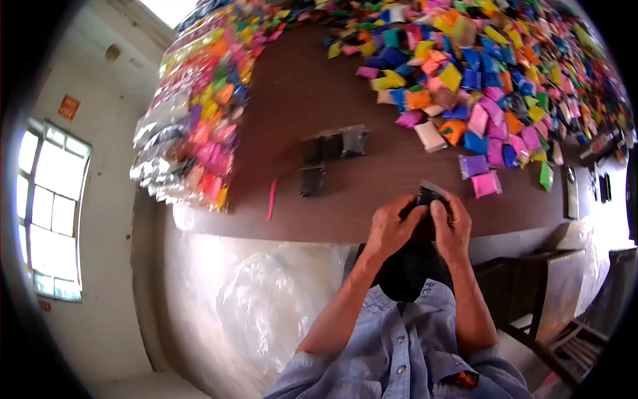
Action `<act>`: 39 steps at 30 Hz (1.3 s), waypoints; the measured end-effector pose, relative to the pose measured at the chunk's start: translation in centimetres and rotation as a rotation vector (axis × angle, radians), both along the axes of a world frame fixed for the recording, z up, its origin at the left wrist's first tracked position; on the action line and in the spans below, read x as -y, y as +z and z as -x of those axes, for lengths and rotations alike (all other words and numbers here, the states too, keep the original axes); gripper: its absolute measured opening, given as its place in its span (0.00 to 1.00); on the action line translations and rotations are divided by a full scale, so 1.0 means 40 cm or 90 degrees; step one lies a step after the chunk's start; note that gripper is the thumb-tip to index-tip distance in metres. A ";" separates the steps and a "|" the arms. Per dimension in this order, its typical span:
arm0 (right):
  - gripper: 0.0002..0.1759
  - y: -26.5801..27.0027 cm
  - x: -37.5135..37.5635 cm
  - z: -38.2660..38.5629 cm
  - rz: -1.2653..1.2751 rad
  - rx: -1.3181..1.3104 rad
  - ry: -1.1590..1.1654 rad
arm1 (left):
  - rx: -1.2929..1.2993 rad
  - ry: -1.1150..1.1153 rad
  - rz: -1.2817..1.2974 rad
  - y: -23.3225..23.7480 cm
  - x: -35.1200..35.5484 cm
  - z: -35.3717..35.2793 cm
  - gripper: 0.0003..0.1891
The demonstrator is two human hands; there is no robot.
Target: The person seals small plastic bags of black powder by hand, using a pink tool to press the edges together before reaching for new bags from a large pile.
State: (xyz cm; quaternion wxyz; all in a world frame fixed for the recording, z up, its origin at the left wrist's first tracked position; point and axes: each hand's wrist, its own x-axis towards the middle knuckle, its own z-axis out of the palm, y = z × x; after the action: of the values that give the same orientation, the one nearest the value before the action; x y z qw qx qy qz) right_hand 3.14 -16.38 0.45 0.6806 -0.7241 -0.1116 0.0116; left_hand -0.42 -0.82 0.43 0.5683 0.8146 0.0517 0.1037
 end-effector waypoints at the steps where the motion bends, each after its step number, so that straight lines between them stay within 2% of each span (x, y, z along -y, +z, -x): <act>1: 0.14 -0.001 0.002 0.000 0.028 0.023 -0.013 | -0.013 -0.009 -0.034 0.003 -0.003 -0.003 0.13; 3: 0.12 -0.008 0.003 -0.005 0.041 0.078 -0.033 | -0.041 -0.052 0.018 0.002 -0.004 -0.001 0.14; 6: 0.11 -0.017 0.003 -0.005 0.023 0.077 -0.072 | -0.055 -0.028 0.077 0.026 0.005 -0.001 0.15; 8: 0.11 -0.025 0.003 -0.005 0.008 0.069 -0.080 | -0.044 -0.039 0.023 0.036 0.000 -0.003 0.16; 13: 0.14 -0.034 0.011 -0.004 0.015 0.024 -0.047 | -0.065 -0.029 0.037 0.021 -0.001 -0.004 0.16; 15: 0.16 -0.013 0.016 0.001 0.067 0.047 -0.032 | -0.049 -0.016 0.029 0.017 0.000 -0.004 0.16; 22: 0.16 -0.024 0.007 -0.006 0.036 0.076 -0.062 | -0.064 -0.054 0.006 0.038 -0.003 -0.005 0.15; 30: 0.14 -0.019 0.016 0.001 0.004 -0.029 -0.040 | -0.074 -0.020 0.021 0.013 0.009 -0.009 0.16; 34: 0.13 -0.033 0.013 -0.003 0.010 -0.021 -0.040 | -0.062 -0.027 -0.006 0.025 0.006 -0.004 0.17; 36: 0.13 -0.034 0.010 -0.005 0.026 0.048 -0.067 | -0.057 -0.034 -0.014 0.030 0.002 -0.001 0.18; 39: 0.13 -0.034 0.008 -0.005 0.049 0.083 -0.075 | -0.034 -0.023 0.037 0.021 -0.004 0.001 0.17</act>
State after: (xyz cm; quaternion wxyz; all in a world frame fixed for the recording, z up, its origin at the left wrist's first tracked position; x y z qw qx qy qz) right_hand 3.33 -16.68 -0.91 0.6431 -0.7542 -0.1123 -0.0710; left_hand -0.45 -0.67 1.28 0.5921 0.8009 0.0551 0.0697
